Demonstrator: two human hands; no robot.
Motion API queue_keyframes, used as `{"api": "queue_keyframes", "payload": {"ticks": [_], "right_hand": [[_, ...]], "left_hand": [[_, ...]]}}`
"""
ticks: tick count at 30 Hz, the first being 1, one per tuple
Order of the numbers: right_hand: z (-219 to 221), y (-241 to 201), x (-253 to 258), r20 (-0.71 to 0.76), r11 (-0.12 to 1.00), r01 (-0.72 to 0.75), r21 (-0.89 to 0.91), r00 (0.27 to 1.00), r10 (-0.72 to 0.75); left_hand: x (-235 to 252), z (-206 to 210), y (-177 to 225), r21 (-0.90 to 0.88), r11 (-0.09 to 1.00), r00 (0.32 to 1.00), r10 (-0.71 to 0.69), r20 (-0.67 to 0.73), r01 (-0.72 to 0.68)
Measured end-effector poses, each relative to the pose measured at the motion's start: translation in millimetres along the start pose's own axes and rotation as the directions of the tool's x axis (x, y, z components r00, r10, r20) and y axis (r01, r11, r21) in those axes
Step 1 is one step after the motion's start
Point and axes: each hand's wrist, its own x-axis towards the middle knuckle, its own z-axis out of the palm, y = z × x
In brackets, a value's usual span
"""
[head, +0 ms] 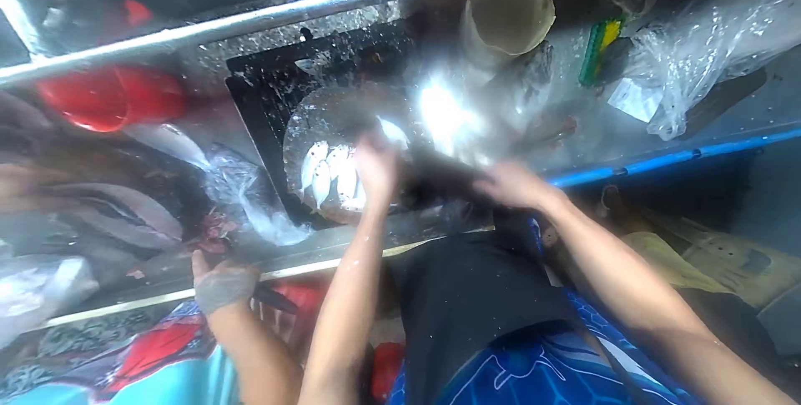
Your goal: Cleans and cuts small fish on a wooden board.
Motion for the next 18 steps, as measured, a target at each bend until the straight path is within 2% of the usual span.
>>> {"api": "queue_keyframes", "payload": {"ticks": [3,5,7,9,11,14,18], "right_hand": [[1.6,13.1,12.6,0.019,0.993,0.034,0.115,0.999,-0.036],[-1.3,18.6,17.4,0.023,0.979,0.064,0.194,0.997,-0.069],[-7.0,23.3,15.3,0.036,0.967,0.087,0.241,0.994,-0.099],[-18.1,19.4,10.8,0.042,0.966,0.113,0.235,0.991,-0.126],[-24.4,11.5,10.4,-0.003,0.983,0.137,0.124,0.990,-0.138],[-20.2,-20.6,3.8,-0.055,0.998,0.062,-0.007,0.997,-0.062],[13.0,-102.3,-19.3,-0.188,0.969,-0.212,-0.124,0.964,0.187]], "left_hand": [[11.8,0.4,-4.7,-0.152,0.986,0.995,-0.057,0.080,0.069],[19.5,-9.7,-6.5,-0.355,0.924,0.970,-0.061,0.234,0.144],[22.9,-25.7,-7.9,-0.477,0.851,0.906,0.004,0.423,0.219],[24.7,-37.6,-8.8,-0.484,0.860,0.881,0.097,0.463,0.160],[22.3,-38.7,-8.3,-0.404,0.915,0.909,0.151,0.388,0.021],[7.6,-29.0,-2.5,-0.231,0.965,0.973,0.168,0.160,-0.128],[-10.7,-2.6,9.0,-0.095,0.990,0.986,0.094,-0.139,-0.108]]}}
